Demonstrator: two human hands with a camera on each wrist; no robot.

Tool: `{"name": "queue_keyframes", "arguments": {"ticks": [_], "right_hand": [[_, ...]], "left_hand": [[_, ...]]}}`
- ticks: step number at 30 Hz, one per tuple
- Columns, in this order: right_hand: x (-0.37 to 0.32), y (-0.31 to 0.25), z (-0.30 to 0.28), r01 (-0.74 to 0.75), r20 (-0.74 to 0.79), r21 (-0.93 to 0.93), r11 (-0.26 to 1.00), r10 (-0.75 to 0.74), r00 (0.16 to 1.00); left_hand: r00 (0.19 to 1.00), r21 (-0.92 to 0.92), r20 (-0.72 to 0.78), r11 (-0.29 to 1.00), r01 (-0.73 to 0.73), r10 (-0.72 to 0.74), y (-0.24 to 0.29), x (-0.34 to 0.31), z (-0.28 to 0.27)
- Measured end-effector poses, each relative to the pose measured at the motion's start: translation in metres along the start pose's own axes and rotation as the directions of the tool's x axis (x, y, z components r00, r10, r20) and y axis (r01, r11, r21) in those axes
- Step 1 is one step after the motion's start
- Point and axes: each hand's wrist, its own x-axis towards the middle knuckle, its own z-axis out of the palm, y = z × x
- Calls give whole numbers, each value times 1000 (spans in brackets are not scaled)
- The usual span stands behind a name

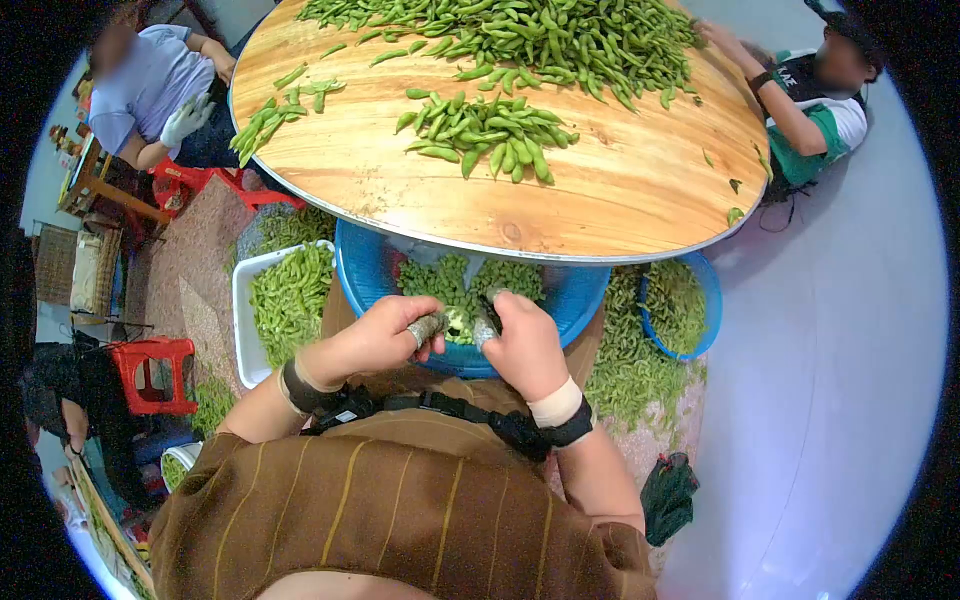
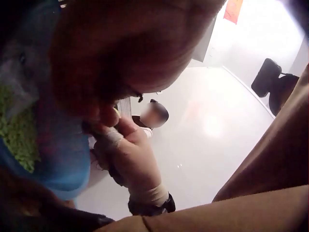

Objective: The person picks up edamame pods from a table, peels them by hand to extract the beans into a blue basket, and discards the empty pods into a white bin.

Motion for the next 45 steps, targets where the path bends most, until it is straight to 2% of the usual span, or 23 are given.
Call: {"name": "queue_keyframes", "arguments": {"ticks": [1,3,5,7,10,13,16,18,20,22,26,28,30,32,34,35,36,37,38,40,41,44,45], "right_hand": [[1,-3,-2,-1,6,5,1000,1,1000],[2,-9,-2,-224,124,389,894,190,974],[2,0,4,-172,136,298,939,137,981],[8,10,12,18,112,67,998,-25,993],[8,9,10,27,41,-97,995,-23,999],[11,5,4,-7,13,-52,999,8,1000],[10,5,11,-174,179,279,944,127,976],[12,6,13,-238,206,353,905,173,963],[11,9,18,-304,241,421,855,218,946],[5,16,28,-219,152,398,891,171,973],[10,19,19,-242,222,383,891,166,961],[18,7,1,-542,520,454,707,283,806],[19,8,1,-569,558,485,664,266,786],[17,10,6,-601,599,508,617,249,761],[19,9,14,-164,276,557,814,5,961],[18,8,10,-165,278,553,817,5,961],[21,1,1,-342,419,591,731,84,904],[24,-3,-4,-510,556,594,622,142,819],[24,-3,-5,-512,557,592,623,143,818],[25,-3,-5,-629,642,636,448,146,753],[25,-3,-4,-631,644,633,449,146,751],[26,-3,1,-588,613,578,565,174,770],[26,-4,4,-443,491,596,670,132,861]], "left_hand": [[1000,-3,-2,1000,6,-6,-2,3,1],[997,144,-29,988,-62,67,-9,10,4],[996,176,-10,981,-85,88,-12,13,6],[991,209,-5,969,-129,133,-14,18,4],[965,426,-127,891,-155,229,-19,19,4],[941,489,-183,857,-163,284,-18,19,5],[910,476,-229,855,-204,344,-14,18,9],[885,478,-265,849,-224,383,-15,20,8],[974,141,-162,980,-137,160,-19,20,4],[964,134,-180,976,-172,195,-21,18,5],[965,165,-131,964,-206,229,-15,15,1],[970,13,-110,976,-216,216,-24,15,2],[975,-141,-85,966,-218,207,-26,14,1],[992,-555,108,832,6,65,-18,10,-4],[990,-636,138,768,78,14,-11,10,-3],[984,-703,175,694,151,-38,-9,10,-3],[984,-705,176,693,151,-35,-10,10,-6],[967,-795,253,576,190,31,-12,9,-11],[943,-862,316,447,238,108,-13,8,-15],[958,-837,277,507,204,72,-10,7,-14],[971,-803,235,571,172,38,-8,7,-14],[981,-723,191,681,119,31,-7,7,-14],[981,-728,194,674,126,26,-9,9,-12]]}}
